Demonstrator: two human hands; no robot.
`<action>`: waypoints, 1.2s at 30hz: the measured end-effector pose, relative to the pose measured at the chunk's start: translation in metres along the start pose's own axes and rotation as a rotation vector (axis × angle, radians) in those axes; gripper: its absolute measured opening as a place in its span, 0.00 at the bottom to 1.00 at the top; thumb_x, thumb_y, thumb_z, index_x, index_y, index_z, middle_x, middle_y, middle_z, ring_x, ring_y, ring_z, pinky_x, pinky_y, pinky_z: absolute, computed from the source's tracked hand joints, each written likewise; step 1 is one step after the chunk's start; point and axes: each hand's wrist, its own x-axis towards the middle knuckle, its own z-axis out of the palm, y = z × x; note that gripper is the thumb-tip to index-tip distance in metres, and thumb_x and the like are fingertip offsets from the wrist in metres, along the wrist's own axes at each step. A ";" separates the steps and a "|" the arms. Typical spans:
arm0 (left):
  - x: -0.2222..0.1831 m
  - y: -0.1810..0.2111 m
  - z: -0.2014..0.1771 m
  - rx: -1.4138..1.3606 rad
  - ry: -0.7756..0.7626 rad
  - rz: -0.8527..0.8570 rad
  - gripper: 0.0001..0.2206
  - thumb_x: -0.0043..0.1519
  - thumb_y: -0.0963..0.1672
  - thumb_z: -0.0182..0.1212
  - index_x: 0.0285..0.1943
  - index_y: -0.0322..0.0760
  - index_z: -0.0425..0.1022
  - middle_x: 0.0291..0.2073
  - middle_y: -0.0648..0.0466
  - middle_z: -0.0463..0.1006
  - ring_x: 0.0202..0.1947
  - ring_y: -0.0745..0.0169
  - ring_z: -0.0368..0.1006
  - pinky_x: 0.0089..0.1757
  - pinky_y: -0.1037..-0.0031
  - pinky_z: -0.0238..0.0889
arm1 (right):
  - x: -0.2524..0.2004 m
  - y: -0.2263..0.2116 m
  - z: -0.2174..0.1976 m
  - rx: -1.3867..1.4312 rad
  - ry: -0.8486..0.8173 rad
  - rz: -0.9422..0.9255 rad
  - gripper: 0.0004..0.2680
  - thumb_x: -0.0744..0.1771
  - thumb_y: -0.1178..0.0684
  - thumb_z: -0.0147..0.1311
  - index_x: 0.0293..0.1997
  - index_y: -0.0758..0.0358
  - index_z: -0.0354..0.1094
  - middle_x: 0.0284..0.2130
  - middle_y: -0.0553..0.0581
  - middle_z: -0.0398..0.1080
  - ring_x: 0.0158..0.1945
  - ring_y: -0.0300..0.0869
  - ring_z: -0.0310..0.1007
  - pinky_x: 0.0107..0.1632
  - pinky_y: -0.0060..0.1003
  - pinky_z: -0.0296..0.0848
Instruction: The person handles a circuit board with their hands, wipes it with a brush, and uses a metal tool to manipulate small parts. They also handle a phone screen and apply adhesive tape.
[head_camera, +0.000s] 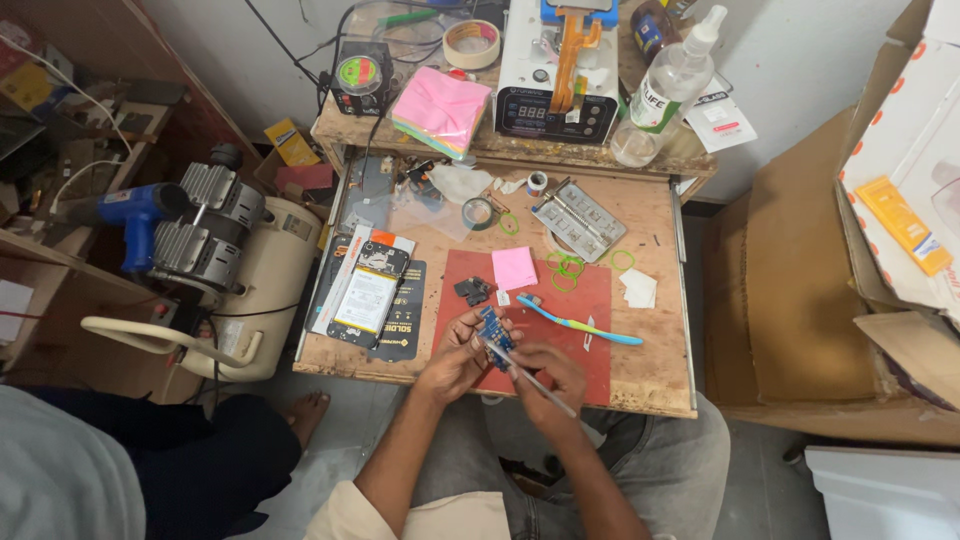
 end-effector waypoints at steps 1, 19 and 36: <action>-0.001 0.000 0.000 -0.003 -0.006 0.002 0.24 0.63 0.44 0.69 0.66 0.30 0.67 0.54 0.47 0.78 0.59 0.49 0.75 0.58 0.57 0.71 | 0.000 0.001 0.000 -0.021 0.028 0.053 0.06 0.63 0.66 0.62 0.41 0.70 0.76 0.39 0.60 0.78 0.37 0.38 0.78 0.39 0.31 0.76; -0.001 -0.002 -0.005 0.023 0.033 -0.009 0.26 0.62 0.45 0.71 0.67 0.30 0.67 0.55 0.48 0.78 0.59 0.50 0.76 0.55 0.62 0.74 | 0.002 0.000 -0.004 0.037 0.004 0.126 0.06 0.63 0.65 0.59 0.42 0.69 0.76 0.39 0.58 0.78 0.35 0.37 0.77 0.37 0.29 0.76; 0.001 0.001 0.003 0.044 0.057 -0.005 0.24 0.66 0.46 0.64 0.69 0.29 0.67 0.59 0.45 0.79 0.57 0.54 0.75 0.50 0.66 0.73 | 0.012 0.014 -0.024 0.062 -0.016 0.084 0.07 0.65 0.62 0.61 0.47 0.71 0.75 0.39 0.59 0.77 0.38 0.36 0.77 0.39 0.29 0.75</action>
